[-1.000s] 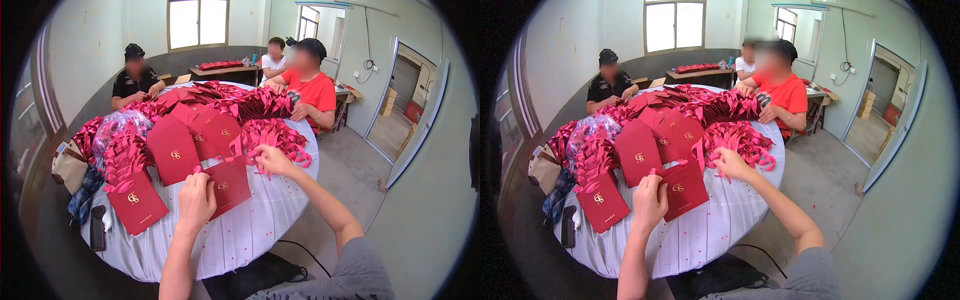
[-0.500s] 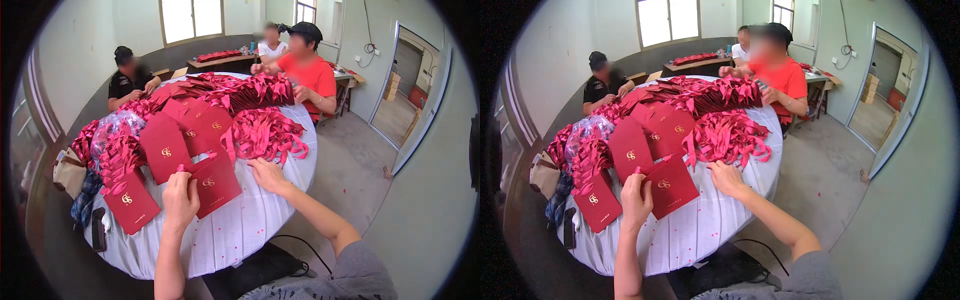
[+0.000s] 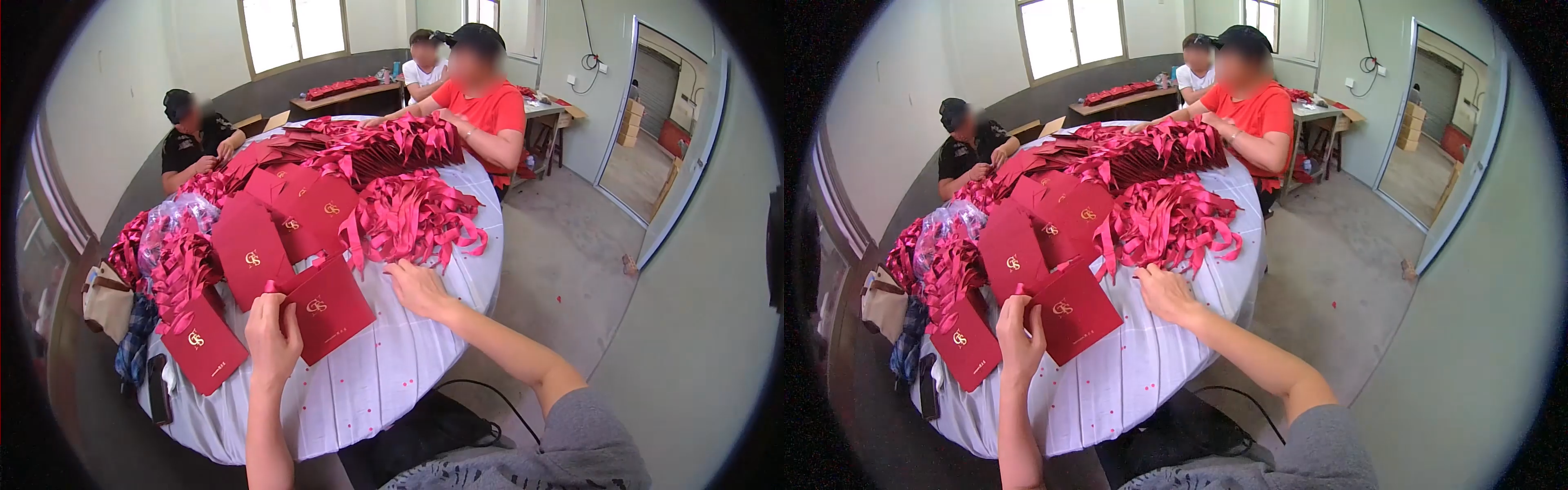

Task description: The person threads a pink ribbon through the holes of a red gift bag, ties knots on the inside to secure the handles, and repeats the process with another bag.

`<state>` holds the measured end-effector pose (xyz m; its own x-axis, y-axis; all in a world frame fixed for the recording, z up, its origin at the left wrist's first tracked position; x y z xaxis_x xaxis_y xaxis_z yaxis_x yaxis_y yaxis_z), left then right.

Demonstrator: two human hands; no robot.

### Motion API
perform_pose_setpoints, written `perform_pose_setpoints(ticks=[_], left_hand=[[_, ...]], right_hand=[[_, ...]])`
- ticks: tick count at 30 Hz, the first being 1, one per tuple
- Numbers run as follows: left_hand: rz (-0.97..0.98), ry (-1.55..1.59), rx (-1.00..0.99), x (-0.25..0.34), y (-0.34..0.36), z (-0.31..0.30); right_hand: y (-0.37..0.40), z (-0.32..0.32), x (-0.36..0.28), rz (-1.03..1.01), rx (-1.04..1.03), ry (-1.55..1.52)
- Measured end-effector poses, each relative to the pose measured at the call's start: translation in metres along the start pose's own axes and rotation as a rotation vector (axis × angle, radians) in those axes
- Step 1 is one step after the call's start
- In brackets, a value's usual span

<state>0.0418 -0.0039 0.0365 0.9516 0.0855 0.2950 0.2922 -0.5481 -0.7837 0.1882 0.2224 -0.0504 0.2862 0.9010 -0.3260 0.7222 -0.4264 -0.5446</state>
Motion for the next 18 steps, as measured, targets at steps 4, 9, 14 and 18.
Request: perform_pose_setpoints(ticks=[4,9,14,18], left_hand=[[-0.012,0.005,-0.003,-0.001,0.001,0.001],[-0.04,-0.005,-0.02,-0.003,0.001,0.002],[-0.077,0.005,-0.017,-0.004,0.002,0.002],[-0.006,-0.033,0.014,-0.011,0.004,0.004]], right_hand=[[0.0,0.002,0.001,0.011,0.004,0.016],[0.001,0.0,-0.001,0.02,-0.013,0.016],[0.0,0.005,0.003,-0.031,0.019,0.006],[0.0,0.002,0.001,-0.047,0.02,0.019]])
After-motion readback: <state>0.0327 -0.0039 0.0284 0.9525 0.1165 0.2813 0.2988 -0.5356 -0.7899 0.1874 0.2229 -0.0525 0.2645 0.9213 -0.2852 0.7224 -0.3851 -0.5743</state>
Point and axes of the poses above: each hand's wrist, its own y-axis away from the middle knuckle, its own z-axis out of the palm, x = y × z, the point moved 1 cm from there along -y, towards the middle knuckle, and after that the axes turned 1 degree about -y, right-handed, at the moved point
